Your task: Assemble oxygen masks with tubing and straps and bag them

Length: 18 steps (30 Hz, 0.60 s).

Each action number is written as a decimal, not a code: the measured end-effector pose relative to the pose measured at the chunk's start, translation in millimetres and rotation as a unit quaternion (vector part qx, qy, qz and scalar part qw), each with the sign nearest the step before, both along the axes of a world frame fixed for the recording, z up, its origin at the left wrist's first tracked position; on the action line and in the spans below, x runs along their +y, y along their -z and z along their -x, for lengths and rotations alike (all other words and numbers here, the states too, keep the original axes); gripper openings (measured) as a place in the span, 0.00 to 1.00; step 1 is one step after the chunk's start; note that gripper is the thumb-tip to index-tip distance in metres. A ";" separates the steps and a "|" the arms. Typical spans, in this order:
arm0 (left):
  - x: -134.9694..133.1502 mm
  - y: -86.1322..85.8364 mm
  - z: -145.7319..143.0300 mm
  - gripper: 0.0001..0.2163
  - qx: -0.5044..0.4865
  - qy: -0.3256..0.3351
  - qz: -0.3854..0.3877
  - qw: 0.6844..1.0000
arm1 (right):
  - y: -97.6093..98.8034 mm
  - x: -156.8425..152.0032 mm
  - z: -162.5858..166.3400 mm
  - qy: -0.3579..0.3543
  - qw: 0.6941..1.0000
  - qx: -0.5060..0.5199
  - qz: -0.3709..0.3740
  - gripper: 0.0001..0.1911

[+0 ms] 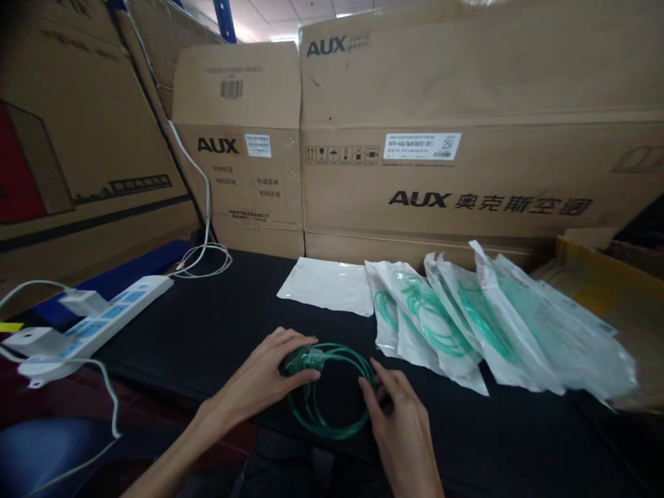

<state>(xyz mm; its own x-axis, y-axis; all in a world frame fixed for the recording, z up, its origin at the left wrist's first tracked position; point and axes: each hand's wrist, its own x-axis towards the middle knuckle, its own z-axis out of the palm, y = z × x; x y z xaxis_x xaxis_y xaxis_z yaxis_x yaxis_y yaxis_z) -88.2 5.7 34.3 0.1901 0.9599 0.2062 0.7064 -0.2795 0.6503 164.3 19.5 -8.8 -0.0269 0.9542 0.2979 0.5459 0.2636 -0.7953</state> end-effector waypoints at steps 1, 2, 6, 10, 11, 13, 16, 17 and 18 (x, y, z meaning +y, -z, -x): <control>1.6 -1.3 -0.1 0.19 0.005 0.005 0.001 1.000 | -1.2 0.3 -0.1 0.004 0.999 -0.023 -0.042 0.25; 3.1 -2.8 -0.3 0.18 0.007 0.009 0.001 1.000 | -3.0 0.6 0.7 0.005 0.996 -0.041 -0.077 0.23; 8.4 -8.9 -1.7 0.15 -0.027 0.028 0.000 0.999 | -14.5 7.2 13.0 -0.091 0.981 -0.073 -0.156 0.15; 13.9 -13.2 -3.0 0.11 -0.097 0.051 0.027 0.994 | -29.3 25.3 30.3 -0.195 0.965 -0.110 -0.136 0.10; 15.2 -13.8 -2.7 0.10 -0.108 0.053 0.034 0.992 | -32.7 30.3 33.2 -0.214 0.962 -0.120 -0.120 0.09; 17.6 -14.6 -0.8 0.09 -0.119 0.055 0.044 0.990 | -37.4 38.7 36.6 -0.251 0.957 -0.120 -0.086 0.07; 20.7 -14.5 3.5 0.08 -0.126 0.060 0.063 0.988 | -34.9 45.1 37.2 -0.304 0.947 -0.093 -0.039 0.09; 21.6 -14.3 4.8 0.08 -0.125 0.060 0.071 0.988 | -31.0 45.7 36.9 -0.313 0.945 -0.083 -0.035 0.10; 22.6 -14.0 5.9 0.08 -0.123 0.059 0.079 0.988 | -25.9 45.6 36.6 -0.314 0.946 -0.075 -0.038 0.11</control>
